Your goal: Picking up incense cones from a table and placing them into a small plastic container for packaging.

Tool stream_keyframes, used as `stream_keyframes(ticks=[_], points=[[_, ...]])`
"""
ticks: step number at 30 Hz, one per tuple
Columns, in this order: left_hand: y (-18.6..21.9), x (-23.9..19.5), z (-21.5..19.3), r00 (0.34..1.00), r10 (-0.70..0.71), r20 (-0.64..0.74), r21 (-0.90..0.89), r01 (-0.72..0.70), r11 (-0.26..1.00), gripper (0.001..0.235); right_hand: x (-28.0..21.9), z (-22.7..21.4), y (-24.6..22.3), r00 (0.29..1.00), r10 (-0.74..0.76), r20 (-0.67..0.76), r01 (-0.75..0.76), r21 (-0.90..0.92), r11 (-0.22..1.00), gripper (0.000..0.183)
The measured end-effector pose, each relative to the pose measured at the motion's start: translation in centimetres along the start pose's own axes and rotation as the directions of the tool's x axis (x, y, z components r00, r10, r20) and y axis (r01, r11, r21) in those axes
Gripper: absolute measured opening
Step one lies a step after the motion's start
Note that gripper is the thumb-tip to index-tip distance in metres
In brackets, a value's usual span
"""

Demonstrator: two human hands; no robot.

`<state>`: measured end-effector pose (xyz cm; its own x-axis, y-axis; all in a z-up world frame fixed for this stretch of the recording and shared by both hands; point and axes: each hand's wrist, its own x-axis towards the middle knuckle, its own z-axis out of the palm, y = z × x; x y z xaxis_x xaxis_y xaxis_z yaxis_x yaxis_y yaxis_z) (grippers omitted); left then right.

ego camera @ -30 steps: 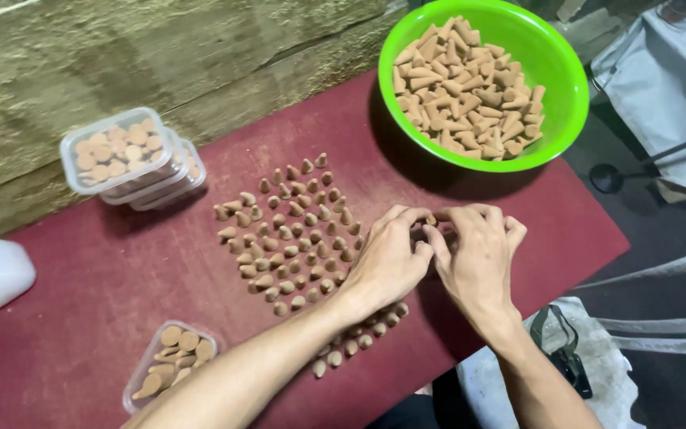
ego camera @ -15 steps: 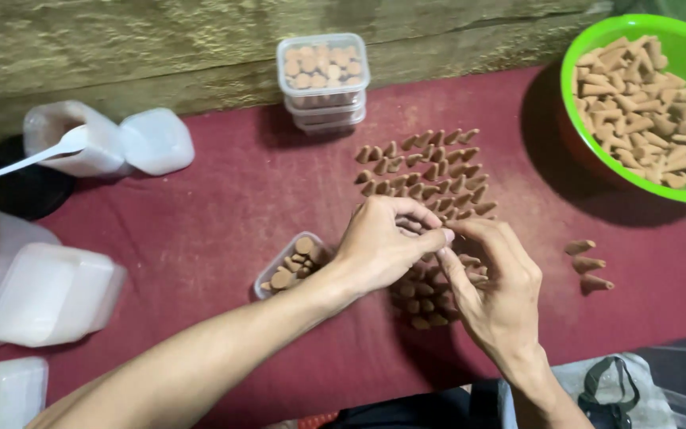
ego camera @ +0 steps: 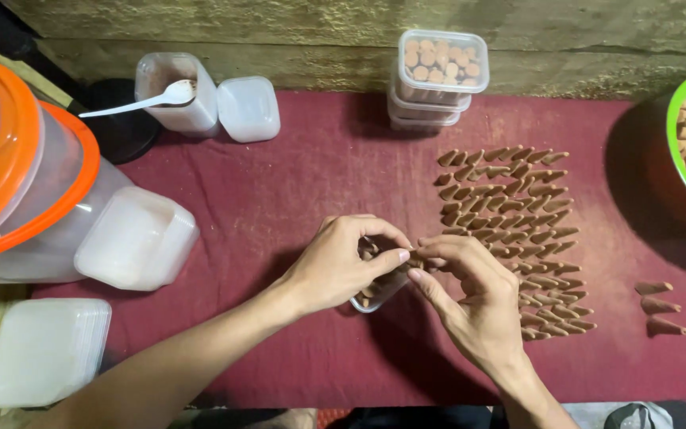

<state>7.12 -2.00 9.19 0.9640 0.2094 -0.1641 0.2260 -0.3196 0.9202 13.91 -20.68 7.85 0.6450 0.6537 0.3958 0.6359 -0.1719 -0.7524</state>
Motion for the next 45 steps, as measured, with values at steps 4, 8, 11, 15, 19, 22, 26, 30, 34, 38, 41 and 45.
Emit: stream_keyframes(ticks=[4,8,11,15,19,22,26,30,34,38,41,45], points=[[-3.3,-0.6,-0.1,0.990,0.142,-0.009,0.089,-0.141,0.986,0.018,0.1,1.1,0.2,0.996,-0.023,0.086,0.029,-0.060,0.998,0.024],[-6.3,-1.4,0.5,0.946,0.324,-0.006,0.373,-0.299,0.879,0.019,0.0,2.3,0.9,0.987,-0.013,0.161,0.025,-0.075,0.997,0.027],[-7.4,-2.3,0.5,0.911,0.413,-0.005,0.534,-0.347,0.771,0.022,0.5,2.9,0.8,0.982,0.017,0.189,0.004,-0.109,0.994,0.025],[-8.2,-3.3,-0.1,0.838,0.542,0.061,0.645,-0.447,0.619,0.020,0.8,3.7,1.1,0.973,0.041,0.227,-0.008,-0.142,0.990,0.017],[-8.8,-3.9,0.1,0.810,0.574,0.121,0.727,-0.466,0.504,0.027,0.4,4.6,2.7,0.975,0.000,0.224,0.023,-0.100,0.995,0.018],[-9.7,-4.0,0.5,0.809,0.568,0.151,0.785,-0.447,0.429,0.027,0.4,5.2,3.3,0.970,0.019,0.241,0.008,-0.110,0.994,0.018],[-11.4,-3.6,1.3,0.767,0.629,0.121,0.768,-0.474,0.430,0.020,0.3,5.7,3.7,0.977,0.053,0.209,-0.029,-0.121,0.992,0.015],[-10.9,-3.8,1.1,0.761,0.638,0.115,0.765,-0.477,0.432,0.020,0.4,6.0,3.7,0.972,0.023,0.235,0.012,-0.147,0.989,0.010],[-11.1,-3.9,1.3,0.754,0.646,0.116,0.770,-0.479,0.421,0.020,-0.1,6.1,3.3,0.968,0.036,0.247,-0.003,-0.135,0.991,0.009],[-10.7,-3.8,1.4,0.742,0.660,0.115,0.770,-0.487,0.413,0.023,-0.3,6.3,3.3,0.967,0.052,0.249,-0.009,-0.169,0.986,0.011],[-10.9,-3.7,1.5,0.740,0.662,0.122,0.771,-0.491,0.406,0.026,-0.4,6.3,3.6,0.963,0.071,0.261,-0.025,-0.177,0.984,0.011],[-11.2,-3.5,1.5,0.745,0.654,0.134,0.766,-0.497,0.408,0.027,-0.1,6.3,3.5,0.960,0.089,0.265,-0.048,-0.158,0.986,0.009]])
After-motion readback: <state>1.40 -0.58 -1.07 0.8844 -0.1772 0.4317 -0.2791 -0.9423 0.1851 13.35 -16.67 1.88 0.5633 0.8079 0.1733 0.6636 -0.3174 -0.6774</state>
